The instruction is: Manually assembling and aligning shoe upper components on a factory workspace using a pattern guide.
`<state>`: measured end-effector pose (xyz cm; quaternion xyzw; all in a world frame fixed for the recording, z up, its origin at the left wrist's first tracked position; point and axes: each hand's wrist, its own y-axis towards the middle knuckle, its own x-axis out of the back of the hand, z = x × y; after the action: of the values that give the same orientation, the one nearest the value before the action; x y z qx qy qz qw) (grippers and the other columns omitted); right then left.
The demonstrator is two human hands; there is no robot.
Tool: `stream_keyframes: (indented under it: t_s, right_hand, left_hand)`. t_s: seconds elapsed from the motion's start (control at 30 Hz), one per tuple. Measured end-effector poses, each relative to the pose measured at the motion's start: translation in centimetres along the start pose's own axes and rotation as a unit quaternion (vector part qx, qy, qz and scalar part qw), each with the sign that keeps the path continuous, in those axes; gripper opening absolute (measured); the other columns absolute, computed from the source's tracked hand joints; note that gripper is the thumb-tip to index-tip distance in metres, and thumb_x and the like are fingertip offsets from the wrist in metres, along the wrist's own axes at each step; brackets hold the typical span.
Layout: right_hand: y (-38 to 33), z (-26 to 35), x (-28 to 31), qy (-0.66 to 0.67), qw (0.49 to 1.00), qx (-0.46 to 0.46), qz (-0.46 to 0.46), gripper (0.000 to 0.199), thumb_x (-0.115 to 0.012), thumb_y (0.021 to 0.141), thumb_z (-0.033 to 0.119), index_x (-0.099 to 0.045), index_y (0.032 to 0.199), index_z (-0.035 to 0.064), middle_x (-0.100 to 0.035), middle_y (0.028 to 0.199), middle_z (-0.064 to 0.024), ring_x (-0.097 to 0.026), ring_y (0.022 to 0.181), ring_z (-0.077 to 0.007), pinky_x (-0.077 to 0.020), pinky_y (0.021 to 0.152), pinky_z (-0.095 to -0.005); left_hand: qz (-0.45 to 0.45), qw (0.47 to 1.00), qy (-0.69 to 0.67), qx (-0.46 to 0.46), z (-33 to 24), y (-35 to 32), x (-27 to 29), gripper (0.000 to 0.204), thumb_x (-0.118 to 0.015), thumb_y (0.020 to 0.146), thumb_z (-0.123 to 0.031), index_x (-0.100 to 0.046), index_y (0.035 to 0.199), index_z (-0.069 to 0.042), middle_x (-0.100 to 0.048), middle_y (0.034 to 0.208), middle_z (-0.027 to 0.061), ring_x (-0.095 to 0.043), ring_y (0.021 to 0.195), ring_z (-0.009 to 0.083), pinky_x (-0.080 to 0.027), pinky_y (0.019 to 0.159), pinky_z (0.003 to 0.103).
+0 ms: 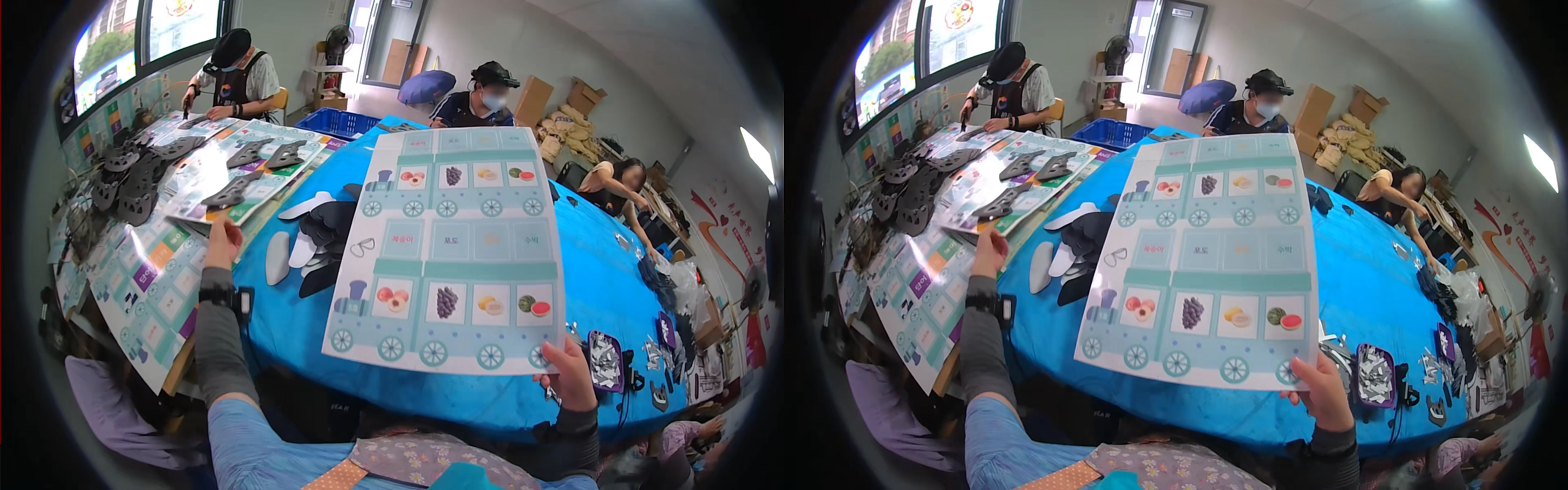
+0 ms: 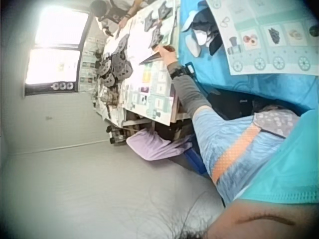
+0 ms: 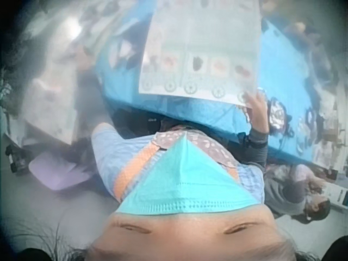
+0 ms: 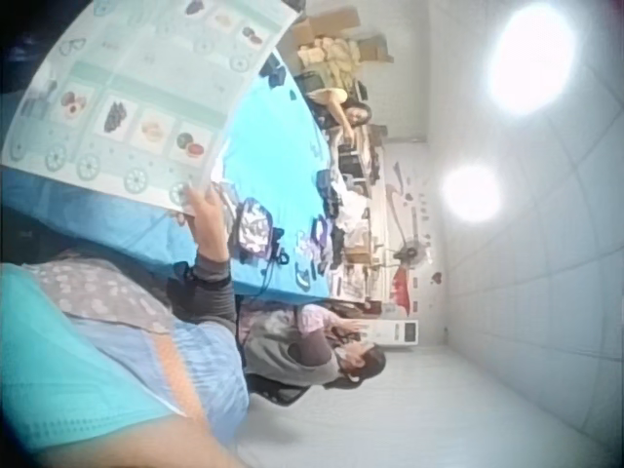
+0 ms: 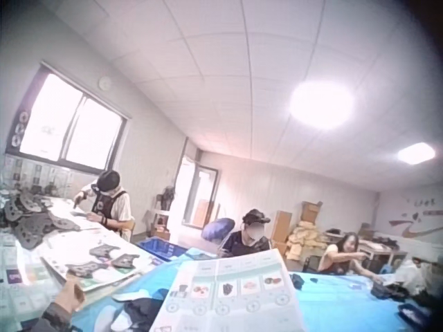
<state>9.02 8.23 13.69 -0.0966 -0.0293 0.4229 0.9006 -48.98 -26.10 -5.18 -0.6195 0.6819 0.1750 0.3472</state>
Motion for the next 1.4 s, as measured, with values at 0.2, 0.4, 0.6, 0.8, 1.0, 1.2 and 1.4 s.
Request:
stream_keyframes:
  t_s: [0.2, 0.4, 0.6, 0.8, 1.0, 1.2, 1.4]
  right_hand:
    - [0.7, -0.4, 1.1, 0.009, 0.997, -0.041, 0.066, 0.026, -0.052, 0.090, 0.014, -0.048, 0.110, -0.0033, -0.059, 0.080, -0.0086, -0.058, 0.055, -0.0126, -0.0430, 0.041, -0.0198]
    - [4.2, -0.7, -2.3, 0.038, 0.996, -0.053, 0.054, 0.027, -0.052, 0.090, 0.015, -0.047, 0.112, 0.0006, -0.057, 0.083, -0.0051, -0.054, 0.053, -0.0102, -0.0423, 0.039, -0.0177]
    - [9.6, 0.3, -9.3, 0.103, 0.971, -0.015, 0.215, 0.033, -0.051, 0.092, 0.015, -0.043, 0.119, -0.0025, -0.058, 0.091, -0.0102, -0.058, 0.066, -0.0136, -0.0449, 0.049, -0.0211]
    - [18.1, 0.8, -25.6, 0.218, 0.917, -0.007, 0.335, 0.032, -0.044, 0.096, 0.020, -0.041, 0.122, 0.0027, -0.058, 0.104, -0.0122, -0.060, 0.078, -0.0149, -0.0517, 0.060, -0.0231]
    - [20.7, -0.3, -34.0, 0.088, 0.932, -0.165, 0.309, 0.051, -0.046, 0.091, 0.050, -0.046, 0.116, 0.0058, -0.062, 0.095, -0.0100, -0.059, 0.079, -0.0169, -0.0503, 0.074, -0.0331]
    - [15.0, -2.4, -26.4, -0.137, 0.858, -0.053, 0.493, 0.037, -0.049, 0.092, 0.039, -0.054, 0.110, 0.0073, -0.064, 0.097, -0.0053, -0.061, 0.084, -0.0142, -0.0484, 0.072, -0.0291]
    - [13.0, -2.5, -12.1, -0.097, 0.908, -0.073, 0.401, 0.028, -0.054, 0.091, 0.031, -0.061, 0.102, 0.0068, -0.064, 0.092, -0.0041, -0.059, 0.078, -0.0097, -0.0483, 0.071, -0.0240]
  left_hand:
    - [0.016, 0.999, 0.011, -0.050, -1.8, -0.6, 4.4, 0.018, -0.056, 0.080, -0.001, -0.050, 0.097, 0.003, -0.056, 0.096, 0.0149, -0.057, 0.086, 0.0250, -0.051, 0.074, 0.034]
    - [0.040, 0.996, 0.000, -0.075, -2.1, -5.2, 0.6, 0.026, -0.052, 0.082, 0.009, -0.040, 0.104, 0.005, -0.054, 0.098, 0.0160, -0.059, 0.086, 0.0255, -0.054, 0.068, 0.030]
    - [0.035, 0.993, -0.018, -0.109, -9.6, -11.7, 0.3, 0.022, -0.053, 0.083, 0.007, -0.045, 0.104, 0.007, -0.056, 0.100, 0.0158, -0.062, 0.084, 0.0222, -0.056, 0.067, 0.024]
    - [0.090, 0.981, 0.025, -0.170, -15.2, -16.4, -2.4, 0.025, -0.048, 0.086, 0.005, -0.047, 0.108, 0.017, -0.056, 0.109, 0.0225, -0.060, 0.100, 0.0287, -0.054, 0.084, 0.029]
    - [0.096, 0.981, 0.014, -0.167, -13.8, -19.7, -5.3, 0.031, -0.052, 0.084, 0.008, -0.047, 0.113, 0.000, -0.057, 0.106, 0.0123, -0.061, 0.091, 0.0211, -0.055, 0.073, 0.026]
    - [0.091, 0.987, -0.013, -0.130, -12.9, -24.0, -4.3, 0.031, -0.052, 0.085, 0.007, -0.045, 0.114, 0.001, -0.058, 0.104, 0.0145, -0.061, 0.094, 0.0228, -0.053, 0.076, 0.029]
    - [0.178, 0.977, 0.086, -0.081, -5.2, -23.9, -8.4, 0.027, -0.049, 0.090, -0.005, -0.047, 0.115, 0.005, -0.060, 0.104, 0.0139, -0.060, 0.095, 0.0218, -0.050, 0.083, 0.030]
